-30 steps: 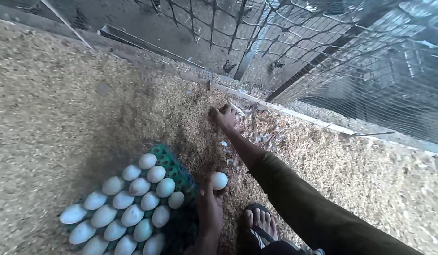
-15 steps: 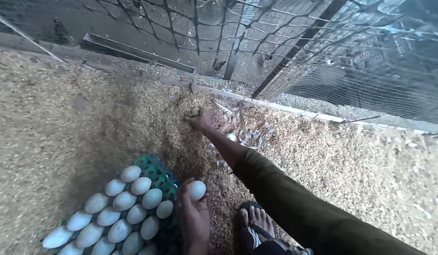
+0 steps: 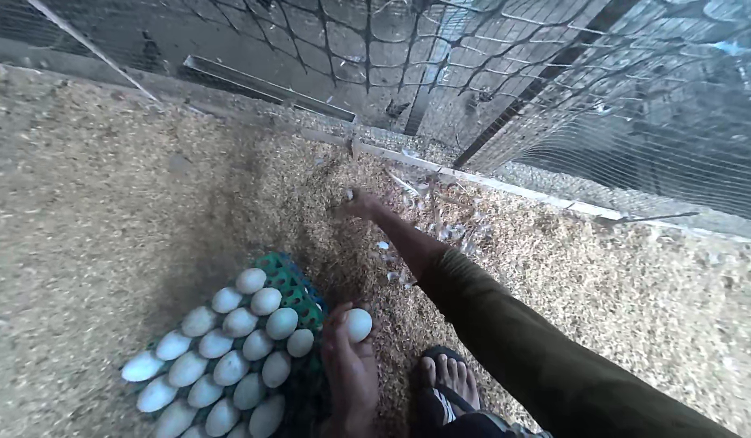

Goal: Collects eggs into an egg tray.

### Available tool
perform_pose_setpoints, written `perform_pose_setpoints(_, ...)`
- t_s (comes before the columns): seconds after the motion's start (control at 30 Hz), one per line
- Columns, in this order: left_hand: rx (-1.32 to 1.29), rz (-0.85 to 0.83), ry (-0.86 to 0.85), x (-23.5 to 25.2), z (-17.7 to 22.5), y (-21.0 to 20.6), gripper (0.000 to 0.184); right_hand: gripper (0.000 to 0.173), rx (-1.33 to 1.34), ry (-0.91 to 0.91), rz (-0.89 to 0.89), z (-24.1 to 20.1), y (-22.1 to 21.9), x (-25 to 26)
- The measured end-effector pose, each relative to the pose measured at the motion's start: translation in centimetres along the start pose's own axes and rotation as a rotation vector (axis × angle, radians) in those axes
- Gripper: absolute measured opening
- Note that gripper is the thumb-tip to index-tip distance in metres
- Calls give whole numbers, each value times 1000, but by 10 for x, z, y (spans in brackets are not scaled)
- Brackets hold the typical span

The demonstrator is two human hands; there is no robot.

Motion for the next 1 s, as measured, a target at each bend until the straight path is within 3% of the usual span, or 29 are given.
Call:
perform_pose_setpoints(0.07, 17, 0, -7, 0, 1, -1, 29, 56, -58, 58, -66, -9, -8, -2)
perform_pose_setpoints(0.2, 10, -3, -30, -2, 7, -4, 28, 70, -9, 131, -134, -26, -21, -13)
perform_pose_setpoints(0.4, -30, 14, -35, -3, 10, -2, 29, 54, 387, -9, 29, -56, -50, -33)
perform_pose_setpoints(0.5, -8, 7, -67, -4, 18, 3, 28, 54, 491, 38, 39, -94, -71, -21)
perform_pose_setpoints(0.67, -9, 35, -150, -4, 42, 12, 28, 48, 206, 361, -59, -168, -54, -26)
perform_pose_setpoints(0.7, -21, 46, -161, -4, 45, 16, 27, 43, 295, 350, -117, -172, -49, -30)
perform_pose_setpoints(0.83, -85, 51, -182, 0, 44, 23, 26, 50, 649, 169, -286, -145, -22, -36)
perform_pose_setpoints(0.9, -88, 77, -161, -1, 43, 25, 25, 58, 473, 180, -238, -123, -7, -38)
perform_pose_setpoints(1.0, -77, 90, -136, -5, 44, 25, 24, 79, -260, 221, -89, -96, 13, -40)
Point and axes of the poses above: each hand's wrist, its own x-axis towards the middle knuckle, its own y-axis out of the back of the hand, z = x × y, the point moved 8 cm from there along x, towards the middle knuckle, and after that the axes turned 2 degrees about z, right-handed, at the moved point
